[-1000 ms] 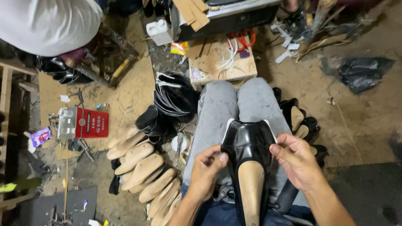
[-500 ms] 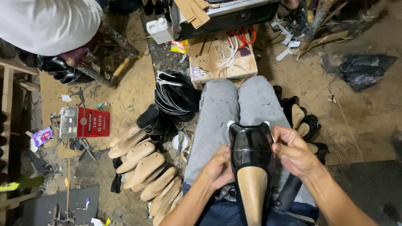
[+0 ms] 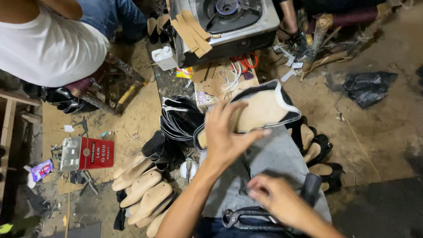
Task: The person assembles a black shoe by inserting a wooden shoe last into the upper, heating the upper over a gas stove, and using pliers and a hammer to secure the upper to the last. The person repeatedly adjusts the shoe and uses tools to shape and attach the upper.
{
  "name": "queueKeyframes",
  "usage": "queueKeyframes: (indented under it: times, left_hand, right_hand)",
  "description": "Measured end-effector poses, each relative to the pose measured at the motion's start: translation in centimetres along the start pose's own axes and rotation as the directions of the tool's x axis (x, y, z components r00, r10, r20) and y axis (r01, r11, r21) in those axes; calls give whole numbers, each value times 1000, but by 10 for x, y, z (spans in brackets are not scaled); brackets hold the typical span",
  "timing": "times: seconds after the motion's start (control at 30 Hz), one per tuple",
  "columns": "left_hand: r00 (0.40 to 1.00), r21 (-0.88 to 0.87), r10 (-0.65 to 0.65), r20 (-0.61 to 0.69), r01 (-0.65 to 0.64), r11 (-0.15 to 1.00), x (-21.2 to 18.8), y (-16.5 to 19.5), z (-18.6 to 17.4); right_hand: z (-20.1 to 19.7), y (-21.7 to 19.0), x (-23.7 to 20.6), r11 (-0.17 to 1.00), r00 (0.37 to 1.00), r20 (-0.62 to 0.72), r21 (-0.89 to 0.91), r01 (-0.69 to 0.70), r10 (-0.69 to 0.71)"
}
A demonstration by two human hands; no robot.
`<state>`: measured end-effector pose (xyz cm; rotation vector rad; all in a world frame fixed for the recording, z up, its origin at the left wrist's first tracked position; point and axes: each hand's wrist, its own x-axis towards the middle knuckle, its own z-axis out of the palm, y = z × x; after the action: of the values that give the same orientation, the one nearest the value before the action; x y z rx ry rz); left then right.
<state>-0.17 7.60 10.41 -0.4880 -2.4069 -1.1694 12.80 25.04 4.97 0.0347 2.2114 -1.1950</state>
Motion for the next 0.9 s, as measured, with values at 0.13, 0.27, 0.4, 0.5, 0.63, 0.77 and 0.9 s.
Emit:
queueKeyframes:
  times: [0.13, 0.27, 0.4, 0.5, 0.63, 0.77, 0.9]
  left_hand:
    - [975, 303, 199, -99, -161, 939, 26, 11, 37]
    - [990, 173, 113, 89, -127, 977, 27, -5, 44]
    - [956, 7, 82, 281, -88, 996, 37, -34, 35]
    - [948, -190, 66, 311, -6, 982, 36, -35, 38]
    - [960, -145, 40, 277, 0, 989, 24, -28, 40]
    - [969, -72, 142, 204, -130, 989, 10, -22, 43]
    - [959, -48, 215, 183, -210, 977, -7, -17, 42]
  right_hand:
    - [46, 15, -4, 794, 864, 148, -344, 501, -481]
    - [48, 24, 1, 839, 895, 159, -311, 446, -416]
    - [5, 17, 9, 969, 998, -20, 239, 65, -62]
    - [-42, 15, 27, 653, 999, -28, 756, 35, -21]
    - [-86, 23, 42, 755, 996, -84, 654, 46, 12]
    - [-100, 21, 45, 840, 983, -132, 513, 175, -124]
    - [-102, 4, 38, 930, 995, -90, 362, 69, -39]
